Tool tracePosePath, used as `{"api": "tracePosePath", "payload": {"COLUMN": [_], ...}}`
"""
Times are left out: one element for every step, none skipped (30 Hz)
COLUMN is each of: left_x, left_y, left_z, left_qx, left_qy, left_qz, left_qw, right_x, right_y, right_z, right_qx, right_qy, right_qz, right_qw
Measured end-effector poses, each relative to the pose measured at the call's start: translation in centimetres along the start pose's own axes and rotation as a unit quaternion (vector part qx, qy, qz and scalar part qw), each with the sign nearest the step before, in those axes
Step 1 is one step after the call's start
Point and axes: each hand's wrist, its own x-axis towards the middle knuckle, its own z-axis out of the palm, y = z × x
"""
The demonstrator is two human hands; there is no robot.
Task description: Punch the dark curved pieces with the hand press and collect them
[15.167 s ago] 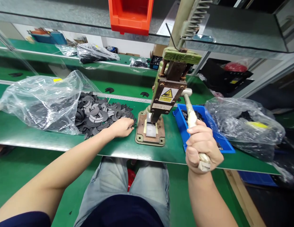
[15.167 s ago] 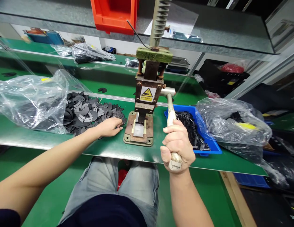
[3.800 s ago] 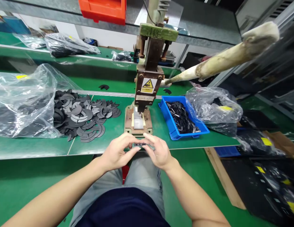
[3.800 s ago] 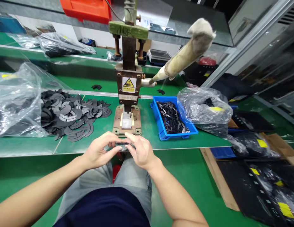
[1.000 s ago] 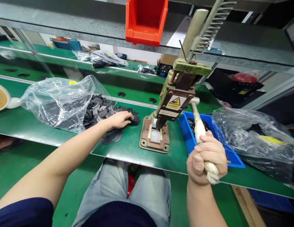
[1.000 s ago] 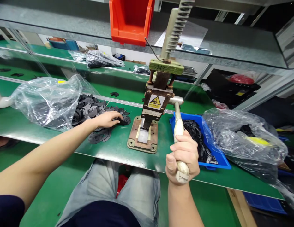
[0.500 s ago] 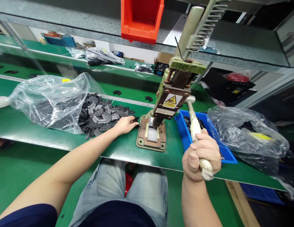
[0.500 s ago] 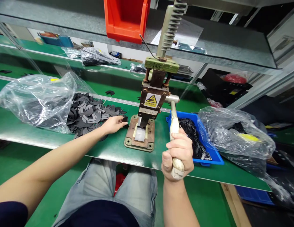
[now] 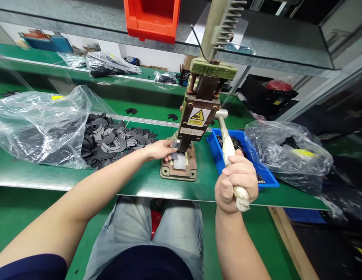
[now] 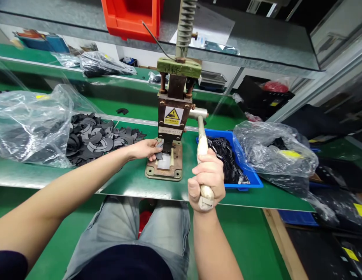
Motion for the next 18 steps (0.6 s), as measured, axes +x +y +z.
{"api": "tracePosePath", "payload": {"left_x": [0.3, 0.5, 0.6, 0.8, 0.9, 0.9, 0.9, 1.0, 1.0, 1.0, 1.0, 1.1, 1.1, 1.0, 1.0, 0.9, 0.7, 0.5], "left_y": [0.1, 0.2, 0.3, 0.5, 0.7, 1.0, 1.2, 1.6, 1.9, 2.2, 2.5, 2.7, 2.9, 3.1, 3.3, 3.4, 3.5, 3.6], "left_z": [0.1, 0.2, 0.3, 0.3, 0.3, 0.4, 0.4, 0.5, 0.6, 0.7, 0.9, 1.0, 1.2, 1.5, 1.7, 1.8, 1.9, 1.8], "left_qx": [0.004, 0.008, 0.015, 0.024, 0.034, 0.044, 0.053, 0.061, 0.068, 0.075, 0.082, 0.089, 0.095, 0.100, 0.105, 0.109, 0.110, 0.107], "left_qy": [-0.007, -0.013, -0.018, -0.023, -0.026, -0.026, -0.025, -0.022, -0.018, -0.015, -0.010, -0.006, -0.001, 0.004, 0.007, 0.008, 0.007, 0.001], "left_qz": [-0.006, -0.011, -0.016, -0.022, -0.028, -0.036, -0.045, -0.055, -0.067, -0.081, -0.096, -0.109, -0.121, -0.130, -0.133, -0.132, -0.127, -0.118], "left_qw": [1.000, 1.000, 1.000, 0.999, 0.999, 0.998, 0.997, 0.996, 0.995, 0.994, 0.992, 0.990, 0.988, 0.986, 0.985, 0.985, 0.986, 0.987], "right_x": [0.0, 0.0, -0.1, -0.1, -0.1, -0.2, -0.2, -0.2, -0.3, -0.3, -0.3, -0.3, -0.3, -0.3, -0.3, -0.2, -0.2, -0.2], "right_y": [0.0, 0.0, 0.0, 0.0, 0.0, 0.0, 0.1, 0.1, 0.1, 0.1, 0.1, 0.0, 0.0, 0.0, 0.0, -0.1, -0.1, 0.0], "right_z": [0.0, -0.1, -0.1, 0.0, 0.0, 0.0, 0.0, 0.0, 0.0, 0.0, 0.0, 0.0, 0.0, 0.0, -0.1, -0.1, -0.2, -0.2], "right_qx": [0.000, 0.000, 0.001, 0.003, 0.004, 0.005, 0.006, 0.006, 0.004, 0.003, 0.000, -0.002, -0.005, -0.007, -0.008, -0.008, -0.007, -0.005], "right_qy": [-0.002, -0.003, -0.003, -0.002, -0.001, 0.001, 0.004, 0.006, 0.007, 0.006, 0.005, 0.002, 0.000, -0.001, -0.001, -0.002, -0.003, -0.006], "right_qz": [0.000, -0.001, -0.001, -0.002, -0.002, -0.001, 0.001, 0.003, 0.004, 0.005, 0.007, 0.007, 0.007, 0.007, 0.007, 0.005, 0.001, -0.003], "right_qw": [1.000, 1.000, 1.000, 1.000, 1.000, 1.000, 1.000, 1.000, 1.000, 1.000, 1.000, 1.000, 1.000, 1.000, 1.000, 1.000, 1.000, 1.000]}}
